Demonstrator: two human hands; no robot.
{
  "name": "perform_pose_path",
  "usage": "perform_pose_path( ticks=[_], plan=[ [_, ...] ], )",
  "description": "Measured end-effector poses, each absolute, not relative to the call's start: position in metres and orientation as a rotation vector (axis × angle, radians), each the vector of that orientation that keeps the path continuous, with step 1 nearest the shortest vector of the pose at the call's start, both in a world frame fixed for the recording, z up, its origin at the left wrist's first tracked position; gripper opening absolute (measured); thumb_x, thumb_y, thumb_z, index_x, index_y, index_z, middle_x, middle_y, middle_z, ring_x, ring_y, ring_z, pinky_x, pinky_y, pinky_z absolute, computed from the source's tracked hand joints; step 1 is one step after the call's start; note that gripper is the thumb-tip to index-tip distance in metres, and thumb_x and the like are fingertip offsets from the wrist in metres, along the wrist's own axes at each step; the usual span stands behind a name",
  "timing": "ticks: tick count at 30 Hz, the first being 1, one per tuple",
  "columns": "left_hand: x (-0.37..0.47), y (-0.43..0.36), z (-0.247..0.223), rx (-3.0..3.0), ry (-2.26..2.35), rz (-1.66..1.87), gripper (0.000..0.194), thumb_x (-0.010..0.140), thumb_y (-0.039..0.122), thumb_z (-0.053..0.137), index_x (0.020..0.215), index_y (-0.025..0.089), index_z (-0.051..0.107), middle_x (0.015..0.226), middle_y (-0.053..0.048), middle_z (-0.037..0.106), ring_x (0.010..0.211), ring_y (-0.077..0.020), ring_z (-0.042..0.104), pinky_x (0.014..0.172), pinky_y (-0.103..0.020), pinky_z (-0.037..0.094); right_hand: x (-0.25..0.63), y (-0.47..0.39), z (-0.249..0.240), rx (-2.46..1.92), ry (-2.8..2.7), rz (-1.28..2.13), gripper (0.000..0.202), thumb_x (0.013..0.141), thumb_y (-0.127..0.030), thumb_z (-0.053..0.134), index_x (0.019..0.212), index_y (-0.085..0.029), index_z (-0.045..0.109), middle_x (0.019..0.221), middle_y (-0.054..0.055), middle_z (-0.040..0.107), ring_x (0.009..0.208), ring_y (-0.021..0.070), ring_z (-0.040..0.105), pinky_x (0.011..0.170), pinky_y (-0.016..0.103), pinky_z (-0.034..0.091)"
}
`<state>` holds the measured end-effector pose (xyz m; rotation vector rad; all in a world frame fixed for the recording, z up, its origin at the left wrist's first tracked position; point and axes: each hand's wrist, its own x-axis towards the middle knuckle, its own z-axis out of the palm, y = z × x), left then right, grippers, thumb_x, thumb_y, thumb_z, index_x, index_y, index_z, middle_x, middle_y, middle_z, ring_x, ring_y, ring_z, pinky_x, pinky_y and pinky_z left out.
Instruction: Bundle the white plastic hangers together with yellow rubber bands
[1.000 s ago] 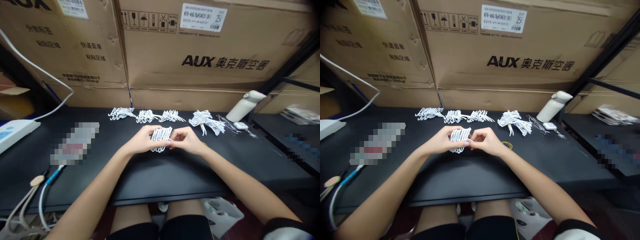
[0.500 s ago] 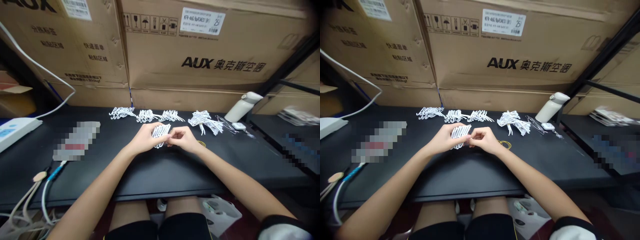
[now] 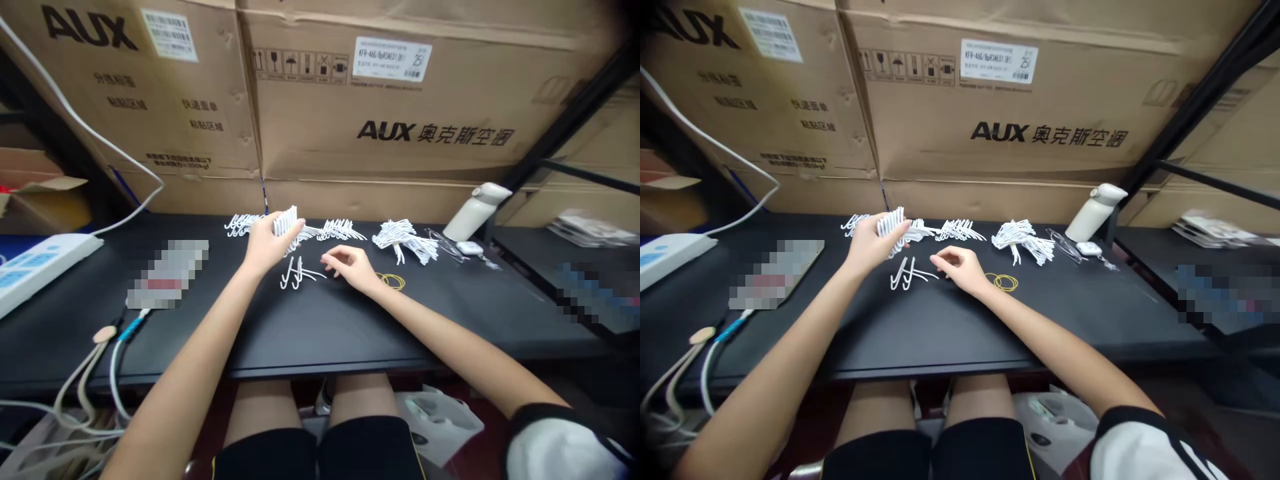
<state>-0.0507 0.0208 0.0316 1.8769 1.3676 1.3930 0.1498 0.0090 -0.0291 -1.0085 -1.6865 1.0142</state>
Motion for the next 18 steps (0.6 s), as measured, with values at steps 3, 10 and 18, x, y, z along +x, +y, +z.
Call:
perform_pose_path(
  ticks=[3,10,18],
  plan=[
    [-0.054,0.03,0.023,1.916,1.473,1.46,0.036,0.074,0.052,0.063,0.077,0.016,0.064,0.065,-0.002,0.06,0.063,-0.0165,0.058,0.06,-0.026,0.046,0.144,0.012,-0.029,-1.031,-1.886,0.864,0.034,0.076,-0.047,0.065,0.085,-0.015,0.07,0.08,0.005,0.069,0.068,0.0138,0.06,0.064,0.027,0.048],
    [-0.059,0.027,0.01,1.79,1.386,1.516,0.037,0.077,0.052,0.061,0.08,0.015,0.062,0.071,-0.004,0.064,0.06,-0.0171,0.065,0.054,-0.024,0.048,0.124,0.016,-0.028,-0.977,-2.154,0.647,0.03,0.072,-0.041,0.072,0.086,-0.015,0.072,0.082,0.004,0.068,0.065,0.011,0.053,0.065,0.024,0.042],
    [-0.063,0.031,0.003,1.495,1.315,1.49,0.038,0.072,0.051,0.066,0.078,0.014,0.061,0.07,-0.006,0.066,0.059,-0.0202,0.067,0.046,-0.024,0.049,0.139,0.035,-0.03,-1.036,-2.206,0.682,0.018,0.076,-0.029,0.066,0.073,-0.012,0.071,0.072,0.004,0.068,0.059,0.0102,0.052,0.061,0.023,0.041]
  ],
)
